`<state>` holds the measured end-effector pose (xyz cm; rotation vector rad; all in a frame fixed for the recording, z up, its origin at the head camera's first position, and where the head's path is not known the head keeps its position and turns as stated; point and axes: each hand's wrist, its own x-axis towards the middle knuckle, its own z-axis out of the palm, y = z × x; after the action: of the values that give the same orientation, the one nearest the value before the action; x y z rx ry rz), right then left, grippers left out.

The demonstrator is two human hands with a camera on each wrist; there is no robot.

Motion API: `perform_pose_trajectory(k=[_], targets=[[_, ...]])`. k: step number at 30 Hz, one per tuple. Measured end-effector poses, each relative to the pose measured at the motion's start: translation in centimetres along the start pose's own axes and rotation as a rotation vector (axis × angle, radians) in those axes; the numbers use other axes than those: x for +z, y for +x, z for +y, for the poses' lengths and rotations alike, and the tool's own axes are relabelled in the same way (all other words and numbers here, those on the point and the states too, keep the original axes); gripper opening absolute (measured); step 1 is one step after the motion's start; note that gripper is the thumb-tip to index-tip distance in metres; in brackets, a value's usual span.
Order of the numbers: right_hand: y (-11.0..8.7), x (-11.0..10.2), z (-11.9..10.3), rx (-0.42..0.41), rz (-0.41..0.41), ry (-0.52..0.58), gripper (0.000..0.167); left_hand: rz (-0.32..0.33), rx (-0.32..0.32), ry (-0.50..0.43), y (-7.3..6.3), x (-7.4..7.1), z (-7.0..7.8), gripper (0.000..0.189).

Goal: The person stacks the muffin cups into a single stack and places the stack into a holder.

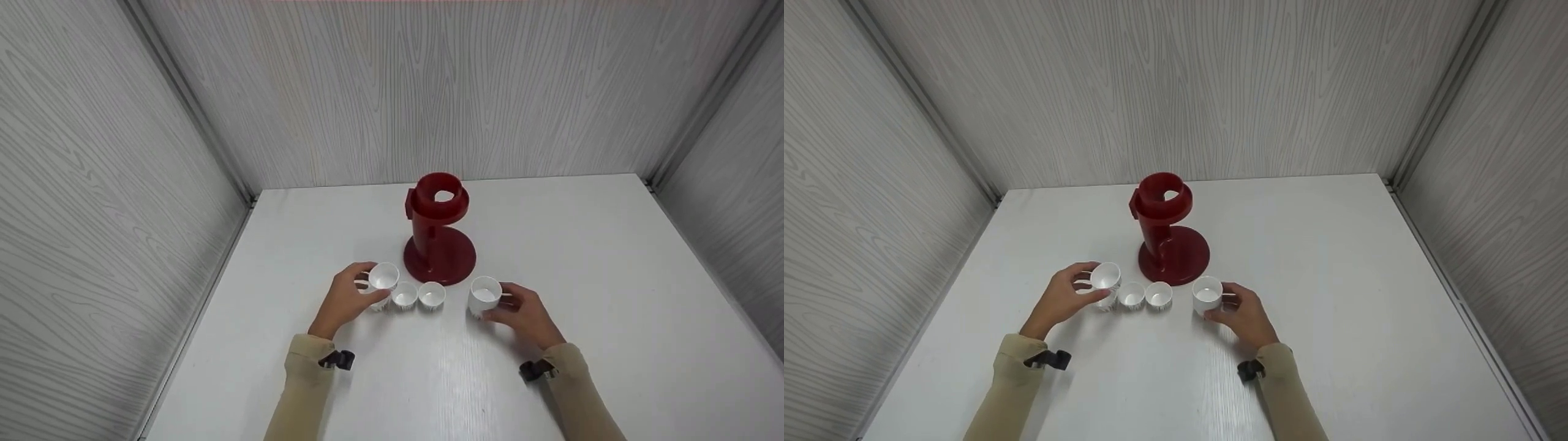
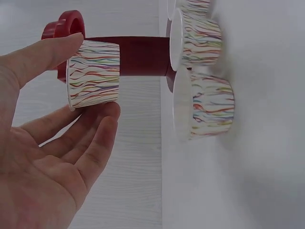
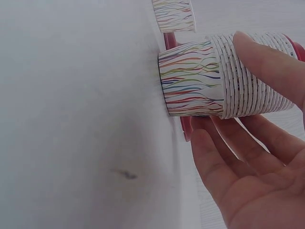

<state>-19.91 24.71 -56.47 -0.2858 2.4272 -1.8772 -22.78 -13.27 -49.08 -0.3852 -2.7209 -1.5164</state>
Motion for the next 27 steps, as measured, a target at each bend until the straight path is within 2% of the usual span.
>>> perform_pose_trajectory(k=[15, 22, 27], targets=[[0.1, 0.0, 0.1, 0.022, 0.009, 0.004, 0.064, -0.111, 0.092, 0.011, 1.7, 3.4, 3.9, 0.064], [0.1, 0.0, -0.1, 0.015, 0.02, 0.011, 0.063, -0.167, 0.154, -0.011, 2.5, 4.9, 6.2, 0.062], [0.1, 0.0, -0.2, 0.017, 0.016, 0.007, 0.063, -0.196, 0.165, -0.041, 2.8, 6.3, 7.3, 0.063]])
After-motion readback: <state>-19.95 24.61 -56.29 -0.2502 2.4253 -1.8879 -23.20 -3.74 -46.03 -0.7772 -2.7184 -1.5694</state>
